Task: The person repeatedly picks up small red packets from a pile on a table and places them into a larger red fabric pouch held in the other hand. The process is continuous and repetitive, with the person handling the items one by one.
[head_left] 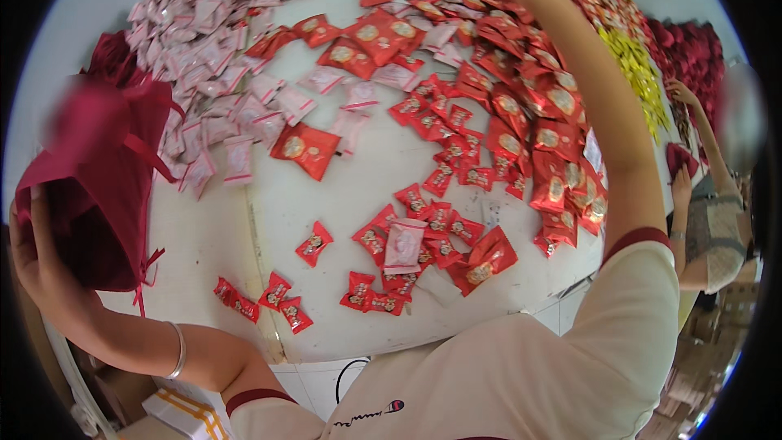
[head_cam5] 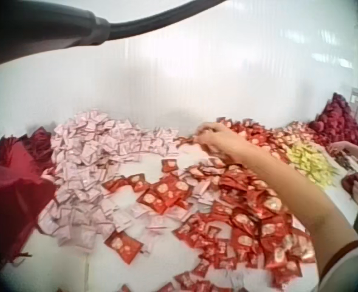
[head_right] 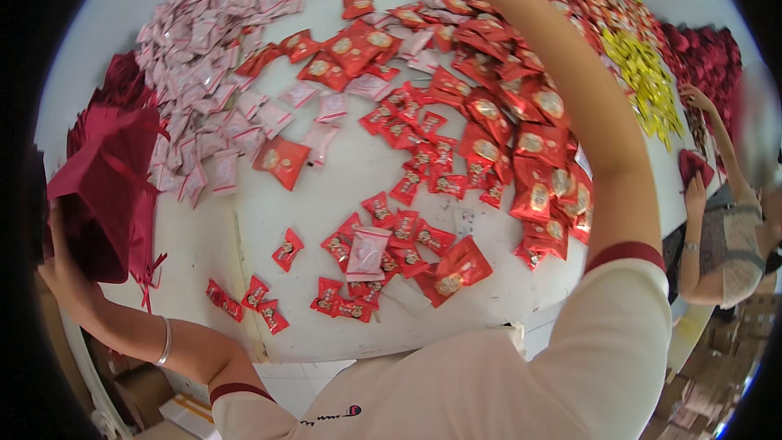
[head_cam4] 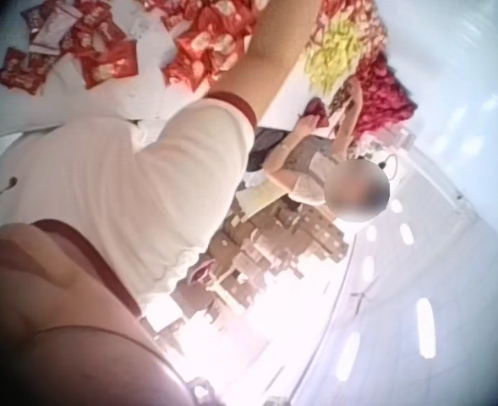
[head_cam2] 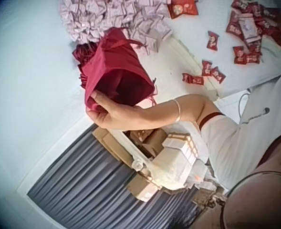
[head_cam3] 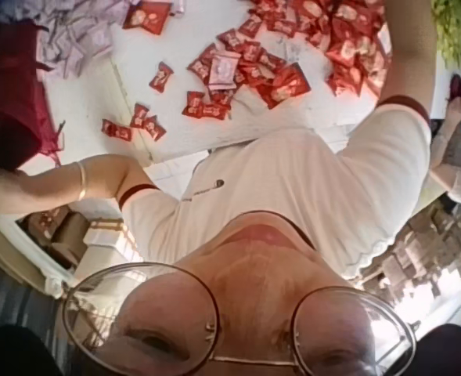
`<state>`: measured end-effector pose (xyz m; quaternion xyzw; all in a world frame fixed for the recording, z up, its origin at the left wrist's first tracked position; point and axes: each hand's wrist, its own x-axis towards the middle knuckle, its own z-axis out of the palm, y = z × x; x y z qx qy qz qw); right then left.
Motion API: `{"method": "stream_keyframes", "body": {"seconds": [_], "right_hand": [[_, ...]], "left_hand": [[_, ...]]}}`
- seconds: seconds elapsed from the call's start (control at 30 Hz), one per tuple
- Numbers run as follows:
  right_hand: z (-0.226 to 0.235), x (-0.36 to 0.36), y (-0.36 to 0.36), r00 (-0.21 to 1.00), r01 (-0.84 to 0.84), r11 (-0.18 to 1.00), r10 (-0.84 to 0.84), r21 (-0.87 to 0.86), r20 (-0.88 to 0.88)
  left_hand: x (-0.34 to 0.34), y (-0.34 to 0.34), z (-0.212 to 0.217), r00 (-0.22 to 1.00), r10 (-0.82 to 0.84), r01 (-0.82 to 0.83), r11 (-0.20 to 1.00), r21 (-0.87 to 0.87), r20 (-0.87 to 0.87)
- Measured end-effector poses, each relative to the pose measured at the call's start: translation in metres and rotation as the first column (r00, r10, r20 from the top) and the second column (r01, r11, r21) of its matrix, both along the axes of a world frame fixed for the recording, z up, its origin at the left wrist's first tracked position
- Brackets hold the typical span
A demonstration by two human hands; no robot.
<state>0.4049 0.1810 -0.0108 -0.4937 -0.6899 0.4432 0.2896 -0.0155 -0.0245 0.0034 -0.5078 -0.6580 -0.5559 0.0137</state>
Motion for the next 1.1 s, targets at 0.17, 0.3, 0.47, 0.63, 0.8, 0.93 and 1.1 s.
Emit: {"method": "stream_keyframes", "body": {"seconds": [0.17, 0.3, 0.47, 0.63, 0.8, 0.93, 1.1], "right_hand": [[-0.001, 0.136, -0.105, 0.821, 0.265, 0.810, -0.474, 0.523, 0.318], [-0.014, 0.227, -0.172, 0.697, 0.463, 0.827, -0.561, 0.318, 0.446], [-0.074, 0.315, -0.195, 0.566, 0.444, 0.837, -0.539, 0.321, 0.624], [-0.113, 0.313, -0.156, 0.376, 0.363, 0.843, -0.522, 0.397, 0.765], [-0.096, 0.311, -0.132, 0.303, 0.334, 0.910, -0.351, 0.246, 0.886], [-0.041, 0.307, -0.157, 0.654, 0.454, 0.888, -0.282, -0.067, 0.702], [-0.002, 0.257, -0.184, 0.873, 0.259, 0.958, -0.288, -0.125, -0.394]], "left_hand": [[0.007, 0.014, -0.010, 0.971, -0.057, 0.020, 0.987, -0.158, -0.233], [0.045, 0.017, -0.013, 0.898, -0.141, 0.070, 0.981, -0.180, -0.417], [0.099, 0.031, -0.010, 0.891, -0.371, 0.291, 0.909, -0.299, -0.260], [0.154, 0.034, 0.010, 0.783, -0.619, 0.545, 0.727, -0.418, -0.056], [0.190, 0.021, 0.019, 0.739, -0.674, 0.589, 0.648, -0.483, -0.004], [0.236, 0.035, 0.006, 0.666, -0.743, 0.677, 0.561, -0.476, 0.073], [0.281, 0.025, 0.013, 0.586, -0.810, 0.719, 0.508, -0.473, 0.020]]}}
